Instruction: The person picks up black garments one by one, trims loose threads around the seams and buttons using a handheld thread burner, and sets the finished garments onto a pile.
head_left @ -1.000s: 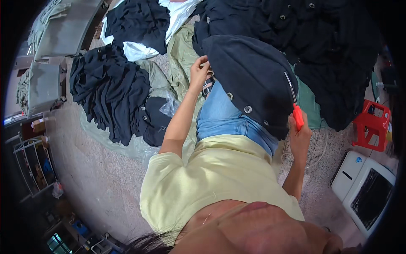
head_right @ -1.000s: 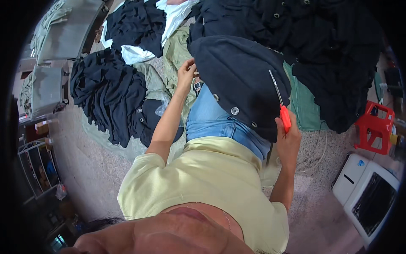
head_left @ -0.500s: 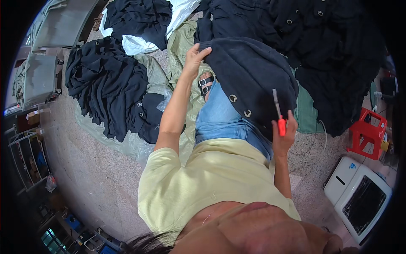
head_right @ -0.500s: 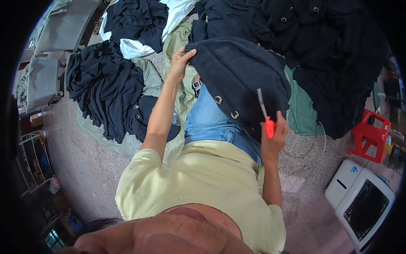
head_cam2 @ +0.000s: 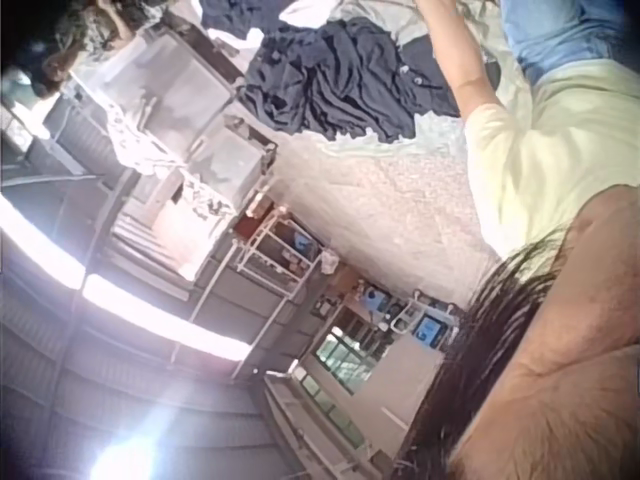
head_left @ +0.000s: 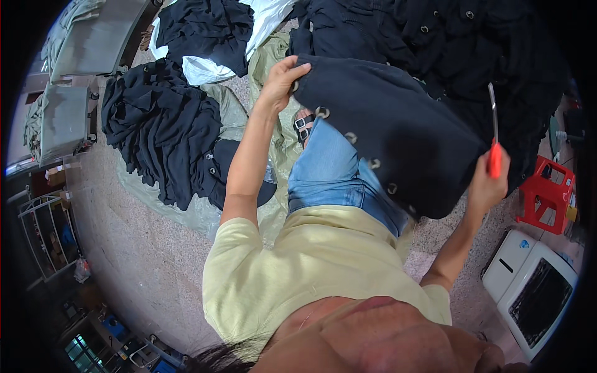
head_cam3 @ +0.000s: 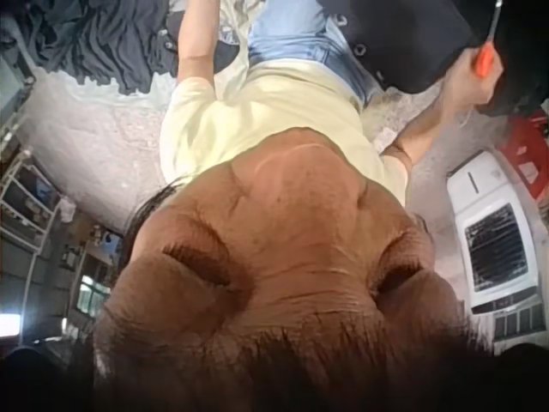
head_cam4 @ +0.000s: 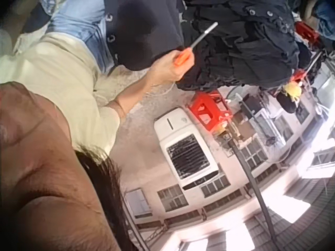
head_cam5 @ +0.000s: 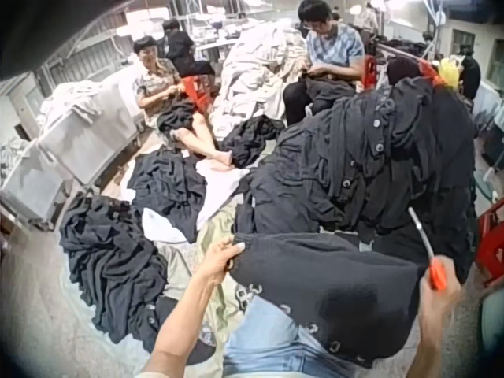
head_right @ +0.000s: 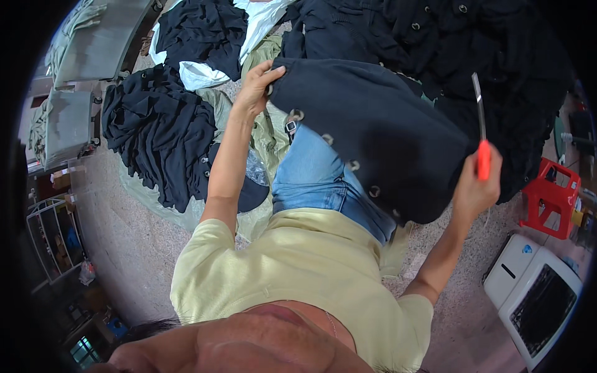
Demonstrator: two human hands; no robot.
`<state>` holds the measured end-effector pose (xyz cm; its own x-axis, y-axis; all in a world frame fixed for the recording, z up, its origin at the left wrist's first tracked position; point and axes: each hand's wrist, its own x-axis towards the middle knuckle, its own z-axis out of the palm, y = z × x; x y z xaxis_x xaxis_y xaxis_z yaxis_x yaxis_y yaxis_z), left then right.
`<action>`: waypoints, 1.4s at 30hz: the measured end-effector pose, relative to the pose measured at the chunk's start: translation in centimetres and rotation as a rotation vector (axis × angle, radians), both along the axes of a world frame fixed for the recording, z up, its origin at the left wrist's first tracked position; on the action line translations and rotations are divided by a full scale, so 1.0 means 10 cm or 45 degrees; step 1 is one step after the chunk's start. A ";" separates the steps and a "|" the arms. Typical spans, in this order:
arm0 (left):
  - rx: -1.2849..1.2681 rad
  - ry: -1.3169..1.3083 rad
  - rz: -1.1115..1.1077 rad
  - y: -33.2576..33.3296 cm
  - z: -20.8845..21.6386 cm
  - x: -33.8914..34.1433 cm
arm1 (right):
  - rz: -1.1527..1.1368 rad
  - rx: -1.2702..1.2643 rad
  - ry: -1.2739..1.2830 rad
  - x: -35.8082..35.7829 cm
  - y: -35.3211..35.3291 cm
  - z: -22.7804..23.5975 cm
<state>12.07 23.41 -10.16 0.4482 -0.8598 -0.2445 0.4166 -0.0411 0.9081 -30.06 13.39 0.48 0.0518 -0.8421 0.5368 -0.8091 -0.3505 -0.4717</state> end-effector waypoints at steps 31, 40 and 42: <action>0.018 -0.778 -0.209 0.19 -0.76 -0.11 | 1.006 0.533 0.584 1.04 0.29 0.00; -0.129 -1.282 -0.286 0.10 -0.04 -0.60 | 0.687 0.839 0.413 0.63 0.20 0.21; -0.012 -1.301 -0.541 0.08 -0.02 -0.61 | 0.678 0.851 0.408 0.58 0.22 0.19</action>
